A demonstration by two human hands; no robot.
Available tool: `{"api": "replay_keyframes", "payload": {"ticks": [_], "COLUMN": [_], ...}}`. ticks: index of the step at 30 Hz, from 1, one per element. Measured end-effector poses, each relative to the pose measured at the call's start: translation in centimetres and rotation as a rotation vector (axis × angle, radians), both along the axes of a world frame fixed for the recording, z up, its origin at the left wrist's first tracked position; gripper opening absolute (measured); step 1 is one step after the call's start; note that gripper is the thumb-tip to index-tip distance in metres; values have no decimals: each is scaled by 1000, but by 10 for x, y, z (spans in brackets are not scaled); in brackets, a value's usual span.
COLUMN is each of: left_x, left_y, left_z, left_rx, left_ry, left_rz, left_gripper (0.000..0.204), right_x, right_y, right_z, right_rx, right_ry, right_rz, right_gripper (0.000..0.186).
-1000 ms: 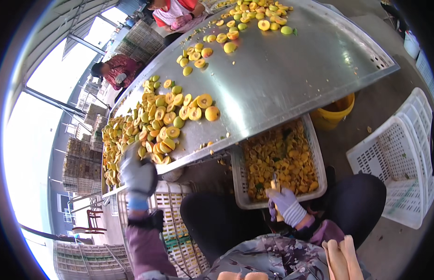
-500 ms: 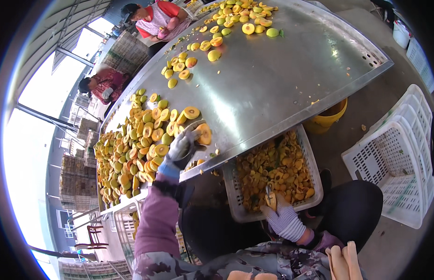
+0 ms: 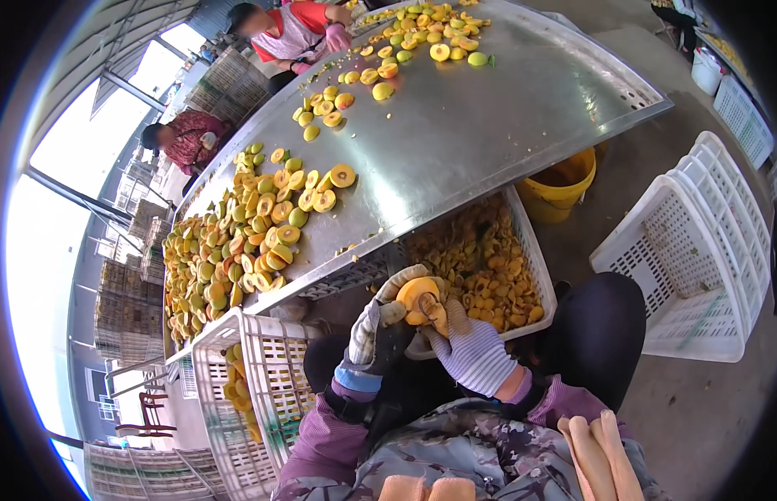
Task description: The person picks up halved apricots from a metal table, cuts out the pits using a curved tool, and drops the pit remnants into a bin below.
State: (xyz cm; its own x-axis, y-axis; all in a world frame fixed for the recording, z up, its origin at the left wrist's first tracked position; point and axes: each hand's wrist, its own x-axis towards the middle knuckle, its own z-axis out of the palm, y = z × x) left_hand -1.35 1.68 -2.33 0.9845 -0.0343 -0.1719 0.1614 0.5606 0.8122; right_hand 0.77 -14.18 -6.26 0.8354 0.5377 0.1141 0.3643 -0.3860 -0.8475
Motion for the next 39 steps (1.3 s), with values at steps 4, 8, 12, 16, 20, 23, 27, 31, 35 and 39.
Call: {"api": "replay_keyframes", "payload": {"ticks": [4, 8, 12, 16, 20, 23, 27, 31, 35, 39], "left_x": [-4, -13, -16, -28, -36, -42, -50, -53, -49, -48], "left_y": [-16, -32, -38, -43, -36, -22, -12, -2, -32, -20], "left_z": [12, 12, -14, -4, 10, 30, 47, 41, 35, 49], "left_rx": [-67, 224, 210, 245, 459, 344, 597, 293, -317, -5], "left_ry": [-63, -58, -321, -292, -254, -161, -188, -411, -650, -221], "left_rz": [57, 238, 385, 474, 457, 248, 36, -80, 13, 129], "left_gripper": [51, 70, 55, 46, 35, 22, 28, 38, 47, 46], "right_x": [-5, -15, -21, -28, -26, -32, -43, -52, -51, -47], "right_y": [2, 1, 1, 1, 7, 3, -9, -15, -15, -25], "right_z": [-1, -1, -8, 4, 1, 16, 35, 73, 83, 97], "right_rx": [37, 46, 3, -123, 52, 248, 222, 477, 501, 541], "right_ry": [-49, -93, -181, -8, -314, -349, 505, 1292, 1305, 1293], "right_rz": [3, 2, 66, 133, 334, 469, 533, 648, 706, 676], "right_gripper": [35, 35, 42, 43, 38, 35, 25, 9, 19, 23]}}
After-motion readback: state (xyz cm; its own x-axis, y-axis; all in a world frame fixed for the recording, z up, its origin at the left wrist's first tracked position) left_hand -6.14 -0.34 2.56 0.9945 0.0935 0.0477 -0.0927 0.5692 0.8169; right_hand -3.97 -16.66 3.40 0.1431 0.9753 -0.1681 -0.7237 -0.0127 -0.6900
